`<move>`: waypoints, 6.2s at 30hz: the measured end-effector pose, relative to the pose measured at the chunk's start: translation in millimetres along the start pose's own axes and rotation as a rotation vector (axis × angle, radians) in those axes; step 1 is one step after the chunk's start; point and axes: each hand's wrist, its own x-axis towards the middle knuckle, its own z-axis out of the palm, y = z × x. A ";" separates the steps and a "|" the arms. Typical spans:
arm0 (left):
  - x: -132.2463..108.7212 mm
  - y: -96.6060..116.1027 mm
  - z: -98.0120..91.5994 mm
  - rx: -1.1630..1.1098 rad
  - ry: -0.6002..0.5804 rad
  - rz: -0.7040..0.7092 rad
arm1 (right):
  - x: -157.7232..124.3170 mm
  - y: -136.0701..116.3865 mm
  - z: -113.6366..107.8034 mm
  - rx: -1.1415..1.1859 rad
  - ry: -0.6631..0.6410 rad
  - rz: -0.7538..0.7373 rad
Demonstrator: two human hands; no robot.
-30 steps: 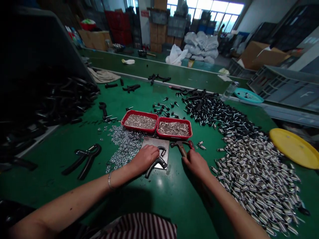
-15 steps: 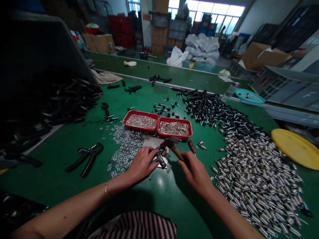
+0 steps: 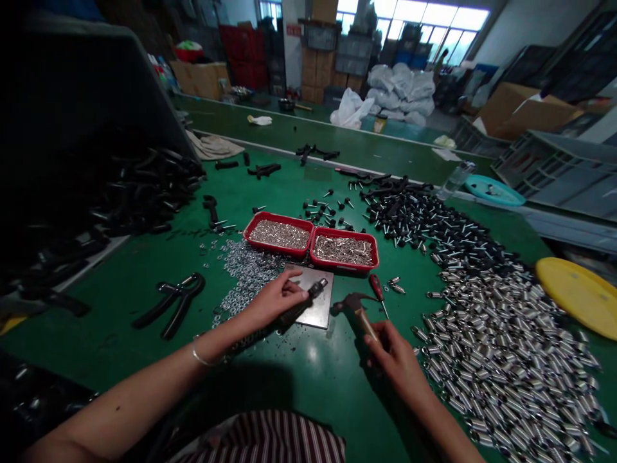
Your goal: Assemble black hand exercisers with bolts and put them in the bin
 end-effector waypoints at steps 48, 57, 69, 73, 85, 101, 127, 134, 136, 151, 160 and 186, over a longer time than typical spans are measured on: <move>133.4 -60.1 -125.9 0.999 0.098 0.021 | 254.1 -178.8 90.4 -0.828 -0.009 -0.744; 130.3 -63.5 -116.8 0.946 0.194 -0.007 | 251.3 -164.4 96.1 -0.750 0.085 -0.711; 99.6 -69.7 -141.5 0.268 0.529 0.029 | 228.8 -159.7 72.8 -0.363 0.214 -0.593; 50.6 -62.3 -131.4 0.172 0.505 0.074 | 165.1 -120.2 48.7 -0.111 0.216 -0.487; 15.2 -17.7 -18.1 0.463 0.023 0.244 | 79.3 -69.9 63.7 0.543 -0.060 -0.017; 7.4 -38.4 -12.9 0.542 -0.005 0.478 | 110.3 -59.8 93.6 -0.196 0.194 -0.697; 141.7 -63.6 -103.6 0.882 0.132 0.040 | 113.4 -77.6 103.5 -0.853 0.175 -0.869; 130.6 -59.7 -96.9 0.958 0.226 0.003 | 63.7 -54.2 52.9 -0.729 0.301 -0.671; 129.3 -57.6 -94.8 0.962 0.243 0.021 | 33.8 -21.6 32.1 -0.841 0.247 -0.508; 77.2 -44.8 -106.9 0.125 0.371 0.131 | 0.9 -65.6 20.6 -0.181 -0.097 -0.174; 46.7 -38.8 -78.7 -0.021 0.201 0.126 | 41.3 -97.7 46.1 -0.358 -0.195 -0.252; 71.1 -28.8 -16.2 0.350 -0.063 0.170 | 24.1 -41.4 60.5 0.558 -0.086 0.138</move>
